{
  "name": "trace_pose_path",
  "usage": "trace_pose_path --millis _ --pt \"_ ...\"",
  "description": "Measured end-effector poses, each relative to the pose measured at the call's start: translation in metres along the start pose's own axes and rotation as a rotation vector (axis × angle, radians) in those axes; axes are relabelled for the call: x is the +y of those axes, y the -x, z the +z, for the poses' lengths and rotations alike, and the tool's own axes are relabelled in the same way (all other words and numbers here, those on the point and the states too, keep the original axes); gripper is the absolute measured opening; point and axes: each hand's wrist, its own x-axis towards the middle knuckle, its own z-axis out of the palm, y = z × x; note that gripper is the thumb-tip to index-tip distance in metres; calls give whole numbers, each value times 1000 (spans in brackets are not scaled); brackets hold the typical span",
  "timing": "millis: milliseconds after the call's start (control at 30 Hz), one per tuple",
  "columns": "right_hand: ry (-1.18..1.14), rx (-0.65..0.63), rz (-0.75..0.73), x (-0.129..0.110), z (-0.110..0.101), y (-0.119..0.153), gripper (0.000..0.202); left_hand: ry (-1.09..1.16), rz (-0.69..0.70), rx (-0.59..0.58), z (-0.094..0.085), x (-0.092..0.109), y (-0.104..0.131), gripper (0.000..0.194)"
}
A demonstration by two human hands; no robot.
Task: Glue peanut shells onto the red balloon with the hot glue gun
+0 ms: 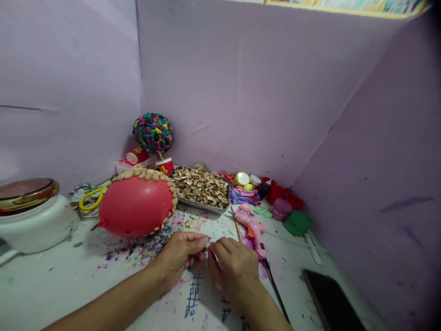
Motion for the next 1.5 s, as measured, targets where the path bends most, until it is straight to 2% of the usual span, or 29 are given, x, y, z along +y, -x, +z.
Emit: trace_pose_path --millis 167,367,467,567,733,800,867,967,1067,1167,1267,1367,1500 --pt "-197 -31 157 -3 -2 0 11 -71 66 -11 2 -3 1 23" --pt "-640 -63 579 -8 -1 -8 15 -140 199 10 1 -3 1 21" --pt "-956 -158 781 -9 1 -12 13 -151 237 27 0 -3 1 24" --pt "-1243 -290 943 -10 0 -16 13 -99 214 -19 -1 -4 1 25" --pt "-1491 -426 1096 -9 -4 -19 9 74 151 -65 -1 0 1 25" --pt "-1504 -419 1118 -8 -3 -18 7 112 147 -71 -3 4 0 22" --pt "-1465 -352 1121 -6 -1 -17 15 137 130 -83 -6 6 -1 19" --pt "-1329 -134 1051 -1 4 -15 26 161 91 -112 -10 5 -4 20" --pt "-1193 21 889 1 4 -15 23 167 35 -170 -13 2 -6 26" --pt "-1100 29 725 -1 0 -16 31 169 -25 -230 -14 -1 -8 32" --pt "-1011 24 625 -4 -3 -16 21 157 -56 -262 -13 -5 -8 29" --pt "-924 45 609 -4 -4 -15 12 150 -78 -251 -12 -8 -8 21" --pt "-859 62 633 -2 -1 -14 8 160 -95 -223 -10 -6 -5 20"
